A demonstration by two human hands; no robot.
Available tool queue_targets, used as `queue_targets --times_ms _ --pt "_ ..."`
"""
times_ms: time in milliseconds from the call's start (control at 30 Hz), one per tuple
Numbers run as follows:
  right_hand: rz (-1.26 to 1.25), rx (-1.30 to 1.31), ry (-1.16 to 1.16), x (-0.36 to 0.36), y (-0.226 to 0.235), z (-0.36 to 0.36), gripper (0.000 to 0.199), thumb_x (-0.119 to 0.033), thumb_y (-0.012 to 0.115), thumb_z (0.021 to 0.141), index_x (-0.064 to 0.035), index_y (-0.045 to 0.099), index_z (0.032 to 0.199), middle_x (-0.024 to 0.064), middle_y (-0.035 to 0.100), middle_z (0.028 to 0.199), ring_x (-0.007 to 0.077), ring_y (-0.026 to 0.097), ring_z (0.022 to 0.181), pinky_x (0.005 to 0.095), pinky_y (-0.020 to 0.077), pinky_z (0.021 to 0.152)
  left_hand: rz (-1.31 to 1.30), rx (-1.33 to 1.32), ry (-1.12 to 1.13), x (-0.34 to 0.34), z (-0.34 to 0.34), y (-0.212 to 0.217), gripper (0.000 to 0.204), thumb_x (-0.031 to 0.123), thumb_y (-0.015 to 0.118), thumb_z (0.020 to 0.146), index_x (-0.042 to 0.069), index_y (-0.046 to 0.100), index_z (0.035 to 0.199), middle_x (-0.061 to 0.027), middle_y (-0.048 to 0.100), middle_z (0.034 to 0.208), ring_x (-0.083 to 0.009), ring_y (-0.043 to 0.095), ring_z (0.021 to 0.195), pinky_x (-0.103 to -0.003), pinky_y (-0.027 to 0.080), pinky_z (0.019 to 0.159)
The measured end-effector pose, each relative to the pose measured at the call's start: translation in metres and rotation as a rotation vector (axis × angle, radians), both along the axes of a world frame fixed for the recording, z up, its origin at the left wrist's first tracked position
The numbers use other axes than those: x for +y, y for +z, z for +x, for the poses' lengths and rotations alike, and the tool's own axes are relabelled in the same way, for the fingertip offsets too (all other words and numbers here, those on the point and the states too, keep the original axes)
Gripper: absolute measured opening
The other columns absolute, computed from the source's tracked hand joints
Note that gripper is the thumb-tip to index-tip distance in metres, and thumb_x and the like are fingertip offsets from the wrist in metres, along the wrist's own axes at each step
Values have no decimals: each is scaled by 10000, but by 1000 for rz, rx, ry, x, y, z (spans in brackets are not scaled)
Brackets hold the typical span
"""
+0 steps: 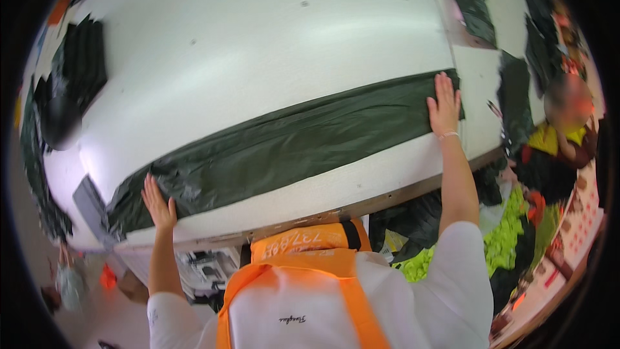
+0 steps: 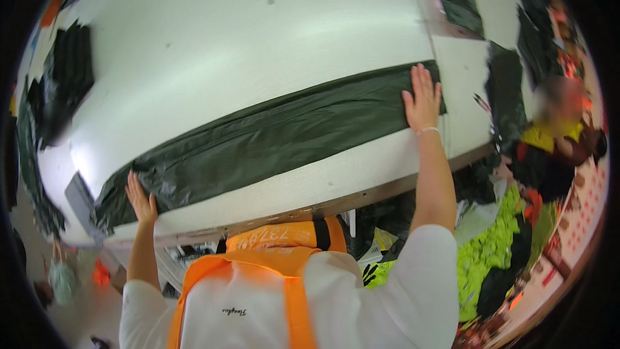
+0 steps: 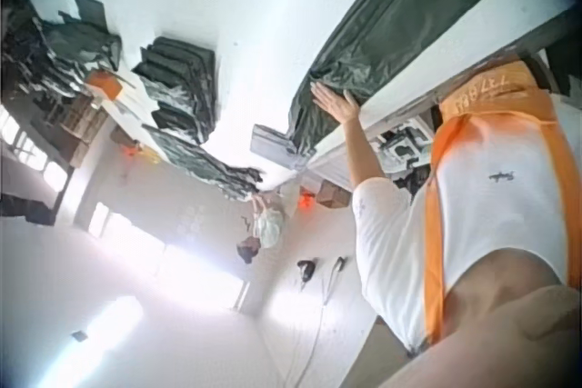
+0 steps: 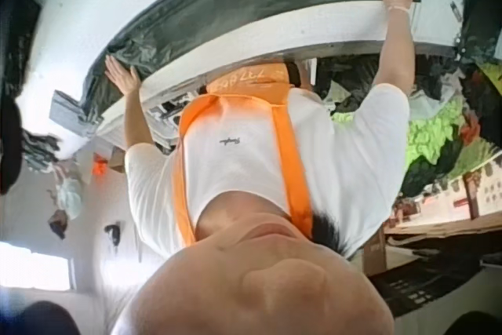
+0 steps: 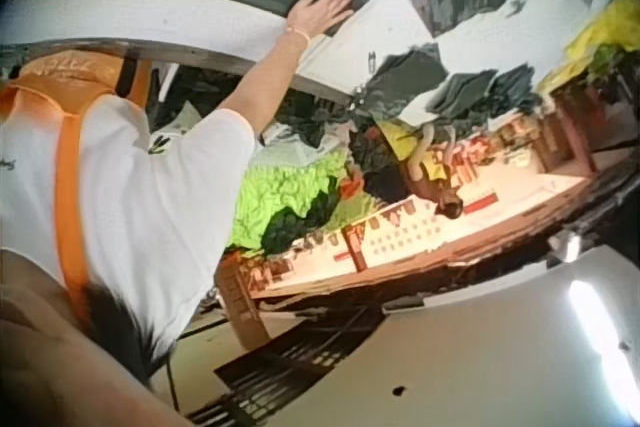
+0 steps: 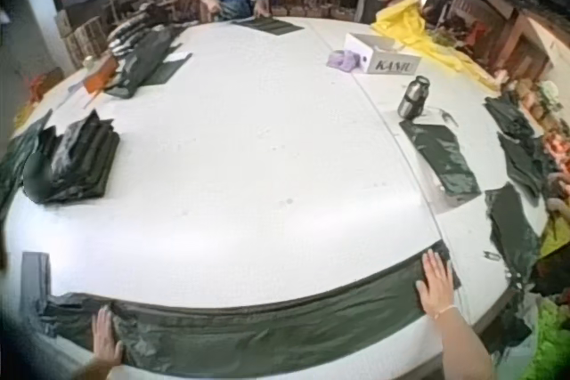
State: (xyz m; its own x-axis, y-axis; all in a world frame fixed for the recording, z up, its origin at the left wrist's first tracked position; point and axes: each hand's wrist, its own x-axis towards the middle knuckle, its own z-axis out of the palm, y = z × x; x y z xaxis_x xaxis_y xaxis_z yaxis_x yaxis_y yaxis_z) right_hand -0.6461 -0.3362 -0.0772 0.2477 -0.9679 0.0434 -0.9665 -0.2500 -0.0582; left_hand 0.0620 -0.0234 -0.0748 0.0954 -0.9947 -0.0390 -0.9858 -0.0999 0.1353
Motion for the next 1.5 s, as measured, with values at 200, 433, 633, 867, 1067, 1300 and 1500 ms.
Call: queue_targets --times_ms 200,433,633,867,1067,1300,1500 --pt "-271 -201 131 8 10 -4 487 -132 575 870 -67 451 1336 181 379 1409 329 360 1299 474 276 1061 192 -129 91 -21 -17 24 718 230 557 842 3 219 1434 -149 193 1515 -296 189 1398 -480 122 1124" --pt "472 -1581 -909 172 21 115 542 -149 685 843 30 413 1276 125 538 1151 292 568 1050 421 446 973 58 100 -88 -68 -181 40 725 377 686 745 214 398 1390 -90 270 1496 -306 209 1389 -562 145 1092" --pt "253 -1843 -939 85 -12 96 442 -328 649 871 -6 530 1149 89 584 1125 194 556 993 335 464 880 36 113 -141 -98 -202 20 708 576 549 808 284 346 1420 -86 157 1535 -367 96 1404 -637 118 1062" --pt "-534 -1633 -731 -50 40 44 345 -3 565 725 18 599 1068 139 632 1012 257 627 827 357 553 694 -123 282 -139 -115 -217 9 764 618 549 783 250 345 1420 -102 173 1530 -363 107 1404 -631 119 1065" --pt "-605 -1504 157 42 243 343 386 -11 628 832 55 539 1201 150 608 1123 216 613 927 297 527 802 -122 1358 100 -66 -110 61 552 368 576 893 60 463 1338 -128 528 1308 -239 481 1229 -356 340 1045" --pt "-41 -804 1049 241 189 647 529 -41 607 701 -232 615 1194 29 513 765 242 543 619 346 466 520 -86 2460 469 122 232 88 1157 887 323 682 -56 379 1351 -269 451 1329 -390 491 1192 -497 386 1001" --pt "263 -498 1059 312 39 701 508 -102 612 772 -150 525 1270 75 525 808 248 562 746 419 469 705 71 1250 933 98 252 85 513 357 674 833 0 557 1182 -81 640 1064 -154 611 944 -294 487 801"
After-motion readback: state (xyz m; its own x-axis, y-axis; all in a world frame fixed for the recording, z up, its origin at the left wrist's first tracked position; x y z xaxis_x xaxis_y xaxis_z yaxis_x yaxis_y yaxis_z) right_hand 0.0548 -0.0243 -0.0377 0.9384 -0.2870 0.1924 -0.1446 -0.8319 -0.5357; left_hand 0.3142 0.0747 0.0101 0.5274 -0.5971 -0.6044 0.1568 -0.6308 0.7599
